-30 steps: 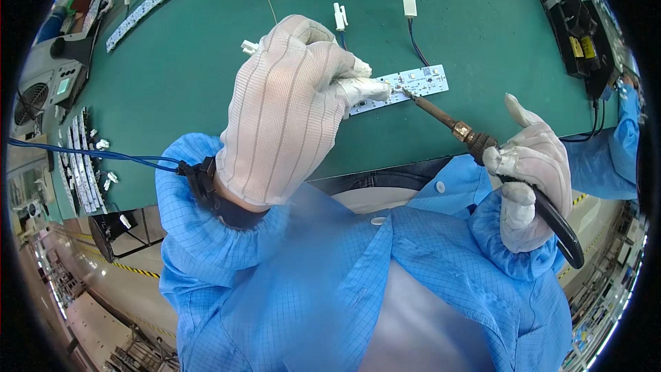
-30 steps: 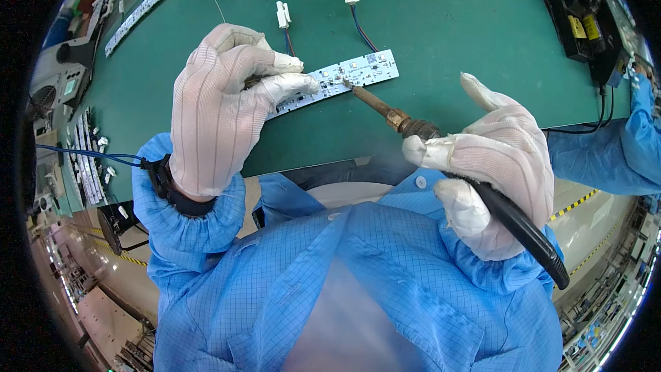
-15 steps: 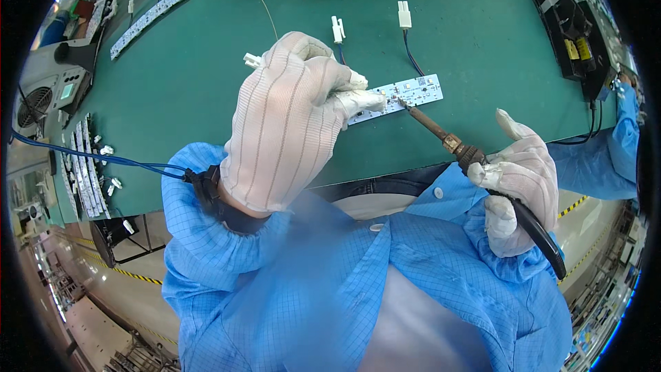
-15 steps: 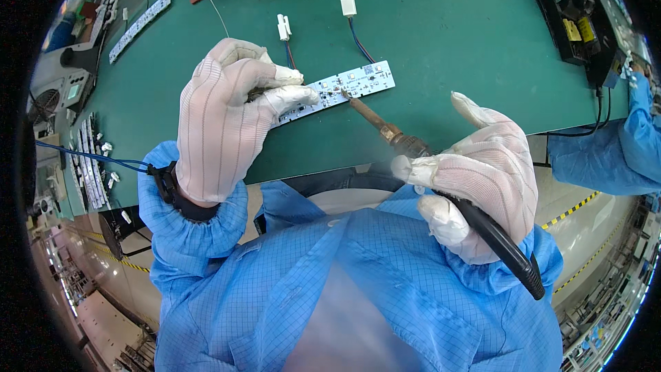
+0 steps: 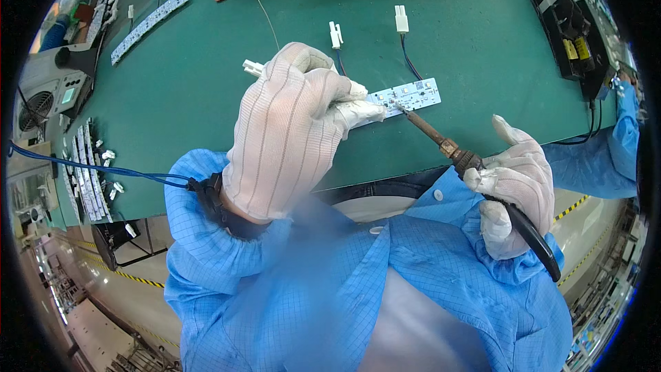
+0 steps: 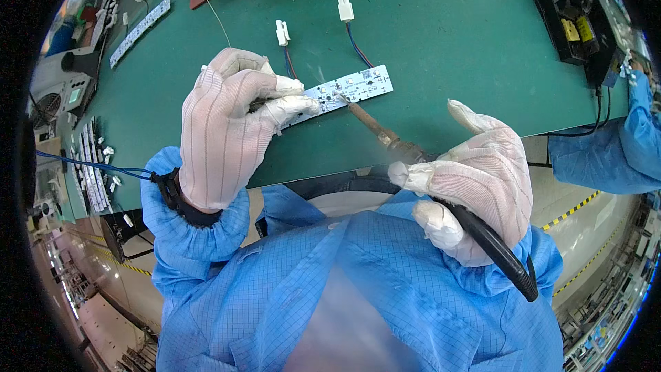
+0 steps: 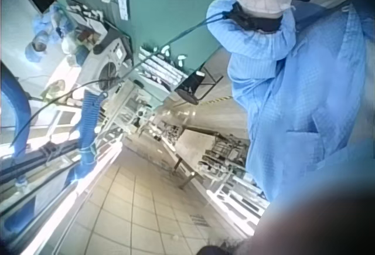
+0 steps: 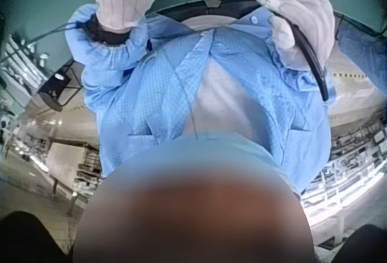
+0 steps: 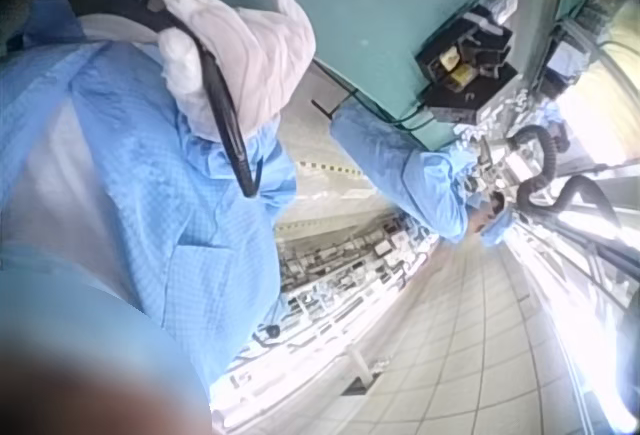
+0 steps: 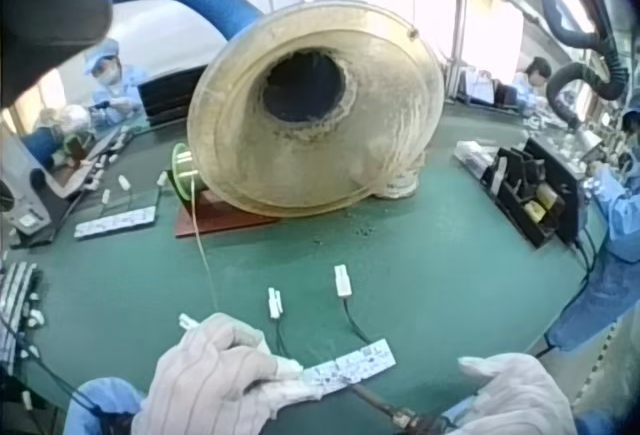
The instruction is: Soldering electronic components onto a printed circuit board.
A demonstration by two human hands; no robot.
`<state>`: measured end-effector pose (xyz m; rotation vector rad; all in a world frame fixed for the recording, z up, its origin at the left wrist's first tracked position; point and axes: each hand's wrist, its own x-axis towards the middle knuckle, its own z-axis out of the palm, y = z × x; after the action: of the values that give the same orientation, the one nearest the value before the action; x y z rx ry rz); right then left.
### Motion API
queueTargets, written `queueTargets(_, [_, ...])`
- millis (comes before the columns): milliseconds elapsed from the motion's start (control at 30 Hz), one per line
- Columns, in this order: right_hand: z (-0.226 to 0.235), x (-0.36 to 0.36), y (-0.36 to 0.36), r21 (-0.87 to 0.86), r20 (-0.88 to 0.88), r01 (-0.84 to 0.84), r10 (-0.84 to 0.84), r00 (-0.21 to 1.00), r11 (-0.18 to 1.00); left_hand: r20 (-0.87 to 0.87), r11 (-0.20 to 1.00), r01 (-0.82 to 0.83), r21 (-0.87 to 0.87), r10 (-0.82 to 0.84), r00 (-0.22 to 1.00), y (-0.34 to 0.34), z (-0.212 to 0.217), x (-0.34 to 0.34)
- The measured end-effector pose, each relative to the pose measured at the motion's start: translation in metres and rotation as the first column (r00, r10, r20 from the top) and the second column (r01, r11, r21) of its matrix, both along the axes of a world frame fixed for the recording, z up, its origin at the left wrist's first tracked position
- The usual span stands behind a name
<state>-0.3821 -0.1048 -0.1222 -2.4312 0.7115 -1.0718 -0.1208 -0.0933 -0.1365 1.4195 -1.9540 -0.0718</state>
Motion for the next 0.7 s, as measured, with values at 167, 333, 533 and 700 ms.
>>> queueTargets(167, [-0.002,0.000,0.002,-0.014,0.038,0.017,-0.017,0.999,1.000,-0.011,0.999,-0.010,0.036,0.010,1.000,0.000,-0.001,-0.001])
queueTargets(333, [-0.001,-0.004,0.004,-0.009,-0.001,0.026,-0.026,1.000,1.000,-0.007,1.000,0.000,0.001,0.000,1.000,-0.001,-0.002,0.001])
queueTargets(533, [0.005,-0.001,0.001,0.011,-0.017,0.007,-0.006,1.000,1.000,0.005,1.000,-0.013,0.024,0.013,1.000,0.000,-0.003,-0.001])
queueTargets(700, [-0.004,-0.002,-0.003,-0.016,0.013,-0.008,0.009,1.000,1.000,0.005,0.999,-0.016,0.030,0.016,1.000,0.000,-0.004,-0.002])
